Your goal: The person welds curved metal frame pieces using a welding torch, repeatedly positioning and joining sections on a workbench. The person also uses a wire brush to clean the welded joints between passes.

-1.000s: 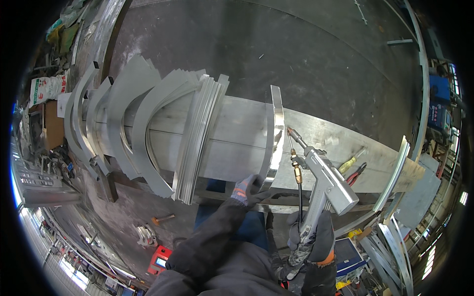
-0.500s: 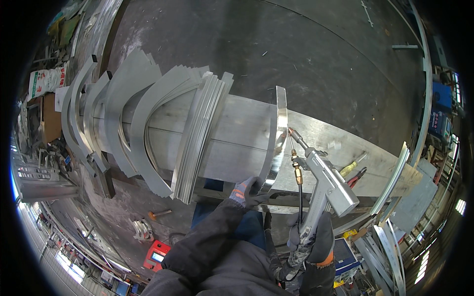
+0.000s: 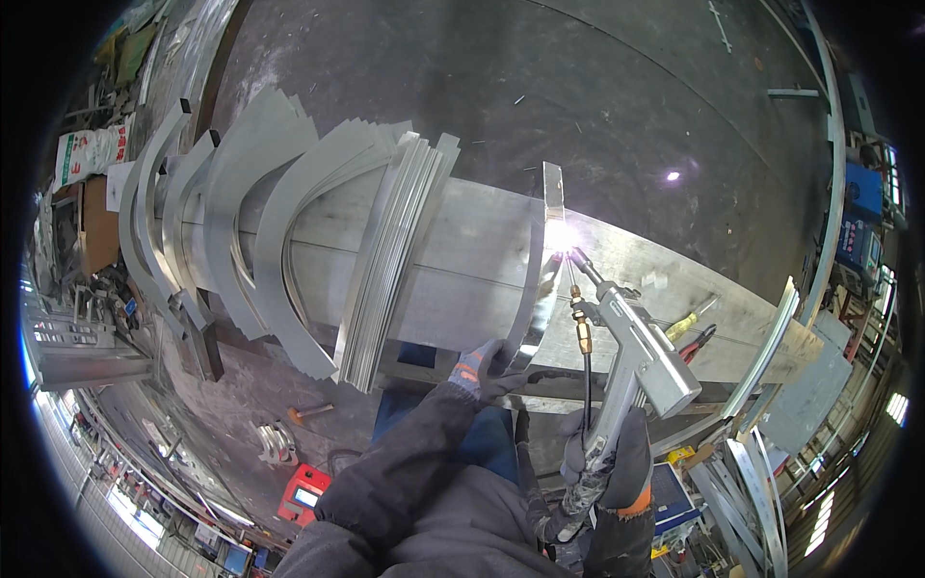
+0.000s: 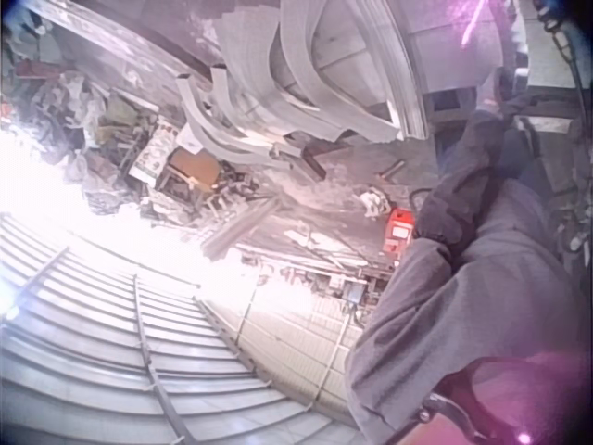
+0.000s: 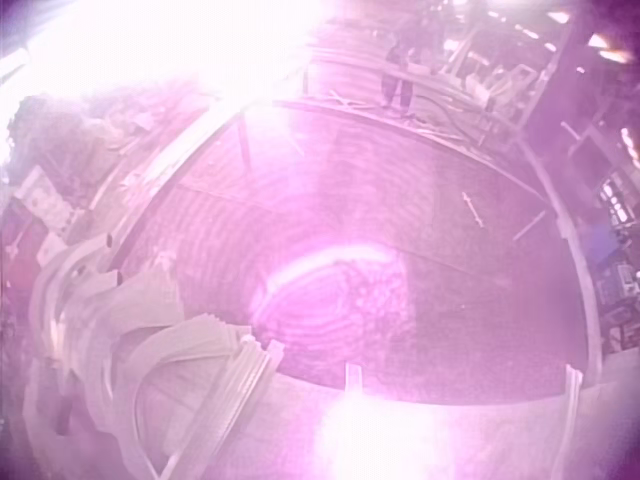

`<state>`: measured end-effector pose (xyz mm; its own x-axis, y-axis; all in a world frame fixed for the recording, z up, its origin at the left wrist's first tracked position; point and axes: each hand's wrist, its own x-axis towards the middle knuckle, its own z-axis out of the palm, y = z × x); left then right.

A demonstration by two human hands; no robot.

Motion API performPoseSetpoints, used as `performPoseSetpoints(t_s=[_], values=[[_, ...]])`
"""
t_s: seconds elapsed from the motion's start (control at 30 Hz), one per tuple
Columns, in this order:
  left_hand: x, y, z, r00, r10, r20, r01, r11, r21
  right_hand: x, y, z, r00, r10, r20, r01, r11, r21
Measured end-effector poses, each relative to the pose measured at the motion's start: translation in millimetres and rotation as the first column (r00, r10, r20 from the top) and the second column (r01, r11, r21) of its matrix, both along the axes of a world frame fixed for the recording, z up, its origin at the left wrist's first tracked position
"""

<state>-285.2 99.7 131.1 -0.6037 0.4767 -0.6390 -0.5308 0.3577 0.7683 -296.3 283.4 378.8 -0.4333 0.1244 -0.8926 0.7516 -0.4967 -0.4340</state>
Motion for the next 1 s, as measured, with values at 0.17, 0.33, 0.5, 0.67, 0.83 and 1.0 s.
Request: performPoseSetpoints(t_s=[0.17, 0.33, 0.5, 0.67, 0.83, 1.0], values=[[0.7, -1.1, -2.3, 0.997, -0.02, 0.077, 0.022, 0.999, -0.028, 7.7, -0.3, -3.4, 1.0, 0.012, 0.023, -0.013, 0.999, 0.046], [-0.2, 0.8, -1.7, 0.997, 0.022, 0.078, -0.023, 1.0, 0.011, 14.9, 1.1, -2.4, 0.999, 0.049, 0.013, -0.05, 0.998, 0.038], [-7.1, -0.9, 5.5, 0.994, -0.056, 0.09, 0.062, 0.996, -0.065, 19.7, 0.8, -0.1, 0.996, 0.02, 0.083, -0.025, 0.998, 0.051], [-12.8, -0.2, 11.2, 0.986, -0.076, 0.15, 0.088, 0.993, -0.078, 19.6, 0.2, 3.1, 0.997, 0.042, 0.072, -0.045, 0.998, 0.037], [-11.3, 0.3, 9.2, 0.989, -0.12, 0.091, 0.131, 0.983, -0.127, 21.3, -2.1, 4.7, 0.997, 0.003, 0.073, -0.003, 1.0, -0.006], [-6.8, -1.2, 4.1, 0.987, -0.085, 0.138, 0.098, 0.991, -0.087, 28.2, -2.4, 3.6, 0.997, 0.007, 0.082, -0.008, 1.0, 0.009]])
